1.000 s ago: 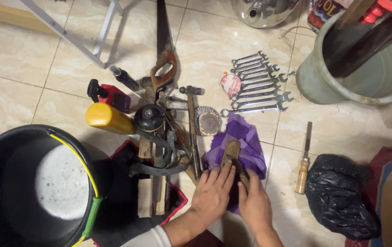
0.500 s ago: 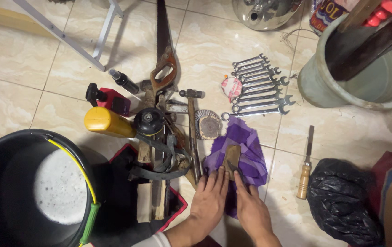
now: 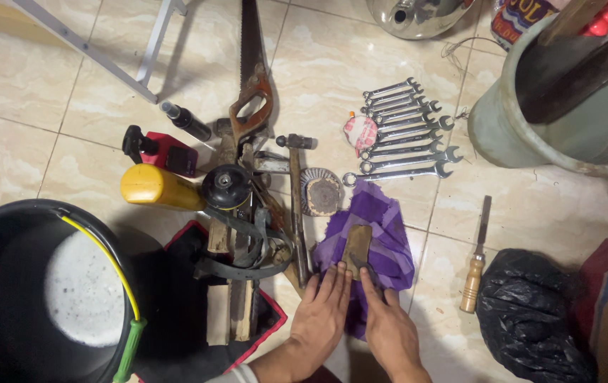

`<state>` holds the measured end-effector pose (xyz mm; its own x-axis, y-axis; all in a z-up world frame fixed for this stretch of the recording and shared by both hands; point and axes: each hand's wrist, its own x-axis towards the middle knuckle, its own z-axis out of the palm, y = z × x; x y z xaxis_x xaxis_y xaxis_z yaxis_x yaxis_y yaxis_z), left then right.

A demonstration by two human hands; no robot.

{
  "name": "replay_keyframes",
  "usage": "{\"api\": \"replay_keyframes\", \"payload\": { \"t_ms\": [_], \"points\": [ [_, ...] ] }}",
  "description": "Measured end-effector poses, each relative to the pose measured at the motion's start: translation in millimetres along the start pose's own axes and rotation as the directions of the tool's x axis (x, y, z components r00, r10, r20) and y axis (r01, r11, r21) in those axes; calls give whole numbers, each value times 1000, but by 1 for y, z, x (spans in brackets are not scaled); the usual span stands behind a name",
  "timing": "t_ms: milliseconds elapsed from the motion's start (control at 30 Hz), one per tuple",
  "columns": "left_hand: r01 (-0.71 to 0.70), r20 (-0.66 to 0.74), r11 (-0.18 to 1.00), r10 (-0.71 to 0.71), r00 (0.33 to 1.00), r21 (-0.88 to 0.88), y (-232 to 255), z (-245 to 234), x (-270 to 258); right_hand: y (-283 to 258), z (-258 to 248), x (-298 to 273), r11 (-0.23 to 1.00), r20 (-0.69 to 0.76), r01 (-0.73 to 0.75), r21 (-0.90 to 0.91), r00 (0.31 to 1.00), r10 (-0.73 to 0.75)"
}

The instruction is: The person sharpens a machete using a sharpening stone and a purple cloth, then wipes the blade. They place the machete in a bucket and proceed to sharpen a smaller knife with the same stone and cloth.

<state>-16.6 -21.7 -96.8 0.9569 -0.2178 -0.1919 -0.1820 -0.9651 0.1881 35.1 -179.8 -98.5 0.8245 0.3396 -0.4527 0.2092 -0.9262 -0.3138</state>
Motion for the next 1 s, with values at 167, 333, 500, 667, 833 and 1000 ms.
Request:
{"api": "replay_keyframes", "payload": {
  "t_ms": [167, 333, 500, 667, 833, 1000],
  "points": [
    [-35, 43, 999, 33, 998, 40, -2, 1, 2, -7, -10, 3, 998, 71, -58, -34, 996, 60],
    [-58, 52, 997, 56, 997, 52, -1, 4, 6, -12, -27, 29, 997, 47, -56, -50, 997, 58],
    [-51, 31, 998, 51, 998, 21, -2, 2, 1, -12, -38, 53, 998, 48, -25, -49, 998, 27],
    [-21, 73, 1000, 22, 997, -18, 0, 0, 5, -14, -37, 55, 998, 75, -49, -25, 996, 51],
    [-1, 58, 1000, 2, 998, -17, -1, -3, 6, -9, -28, 47, 997, 143, -70, -33, 987, 74],
    [-12, 118, 999, 17, 993, -49, -1, -9, 6, 3, -20, 22, 1000, 101, -9, -17, 995, 11]
  ]
}}
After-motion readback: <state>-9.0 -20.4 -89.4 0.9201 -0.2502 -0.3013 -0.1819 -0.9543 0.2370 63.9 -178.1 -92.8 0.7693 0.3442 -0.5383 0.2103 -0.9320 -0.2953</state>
